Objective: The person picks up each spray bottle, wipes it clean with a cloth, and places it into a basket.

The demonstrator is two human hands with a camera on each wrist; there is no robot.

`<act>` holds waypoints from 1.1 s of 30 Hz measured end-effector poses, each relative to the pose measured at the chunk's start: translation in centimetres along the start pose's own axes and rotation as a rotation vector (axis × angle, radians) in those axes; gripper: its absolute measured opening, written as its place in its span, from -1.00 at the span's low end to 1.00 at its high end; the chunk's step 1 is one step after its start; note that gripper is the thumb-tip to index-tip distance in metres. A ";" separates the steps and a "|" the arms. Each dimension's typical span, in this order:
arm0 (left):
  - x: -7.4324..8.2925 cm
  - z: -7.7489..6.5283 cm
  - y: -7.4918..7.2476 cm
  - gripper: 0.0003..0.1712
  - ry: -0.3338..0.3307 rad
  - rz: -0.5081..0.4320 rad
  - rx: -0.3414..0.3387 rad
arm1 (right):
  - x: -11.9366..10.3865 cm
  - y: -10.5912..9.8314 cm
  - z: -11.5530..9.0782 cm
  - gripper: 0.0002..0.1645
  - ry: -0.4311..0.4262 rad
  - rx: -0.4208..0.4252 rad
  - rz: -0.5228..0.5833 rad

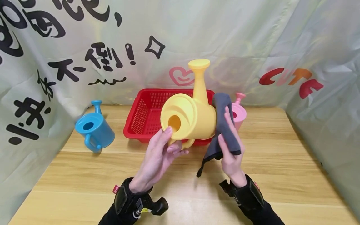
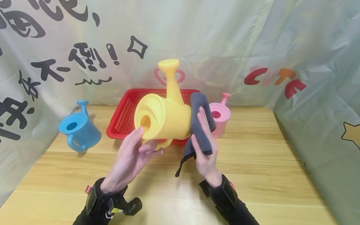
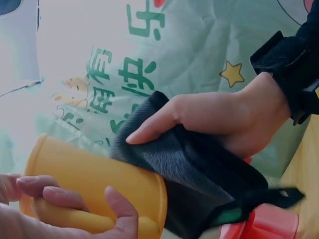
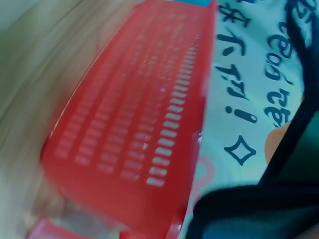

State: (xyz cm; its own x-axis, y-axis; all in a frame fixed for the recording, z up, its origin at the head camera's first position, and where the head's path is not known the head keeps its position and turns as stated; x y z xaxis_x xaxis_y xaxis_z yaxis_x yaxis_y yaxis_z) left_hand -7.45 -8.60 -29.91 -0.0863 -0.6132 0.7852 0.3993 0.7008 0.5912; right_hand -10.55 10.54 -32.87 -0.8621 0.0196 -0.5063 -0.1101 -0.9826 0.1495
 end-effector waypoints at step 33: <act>-0.4 1.6 -1.4 -0.72 0.534 0.662 0.269 | -0.1 -1.6 0.2 -0.55 0.718 0.012 0.866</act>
Point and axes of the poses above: each hand's wrist, its own z-axis towards the middle knuckle, its own y-axis out of the palm, x = y × z, the point moved 2 cm from there along z, towards the middle knuckle, and after that the axes turned 8 degrees about -z, right-handed, at the moved point
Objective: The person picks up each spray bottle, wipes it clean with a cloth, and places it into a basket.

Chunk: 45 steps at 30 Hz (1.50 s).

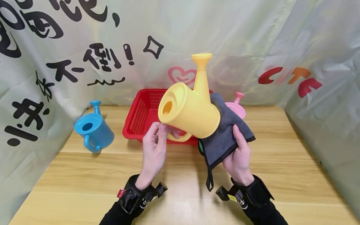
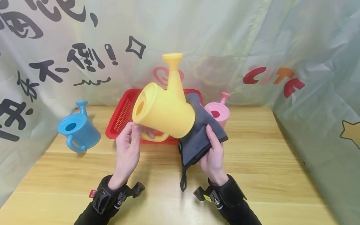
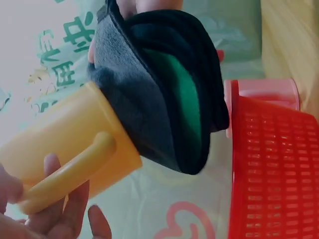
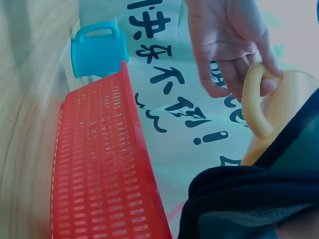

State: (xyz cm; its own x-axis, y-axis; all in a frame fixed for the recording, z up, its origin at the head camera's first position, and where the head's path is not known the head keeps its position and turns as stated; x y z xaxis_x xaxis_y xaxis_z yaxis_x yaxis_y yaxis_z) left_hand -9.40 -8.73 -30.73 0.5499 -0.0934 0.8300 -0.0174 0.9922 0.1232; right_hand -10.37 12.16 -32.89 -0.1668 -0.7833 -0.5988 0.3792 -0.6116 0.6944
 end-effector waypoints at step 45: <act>-1.0 -0.4 0.6 -0.45 -0.550 -0.678 -0.034 | -0.3 -1.5 1.0 -0.44 0.387 -0.429 0.649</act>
State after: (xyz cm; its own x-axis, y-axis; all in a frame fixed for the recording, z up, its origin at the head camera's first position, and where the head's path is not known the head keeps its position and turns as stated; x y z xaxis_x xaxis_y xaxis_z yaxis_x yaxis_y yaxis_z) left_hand -9.65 -8.05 -31.68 -0.0487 -0.6821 0.7296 0.1975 0.7095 0.6765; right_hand -11.80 13.27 -33.36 0.4927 -0.8224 -0.2844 0.6156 0.0984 0.7819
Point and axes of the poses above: each hand's wrist, its own z-axis towards the middle knuckle, its own y-axis out of the palm, x = y × z, the point moved 2 cm from there along z, towards the middle knuckle, and after that the axes turned 8 degrees about -z, right-handed, at the moved point
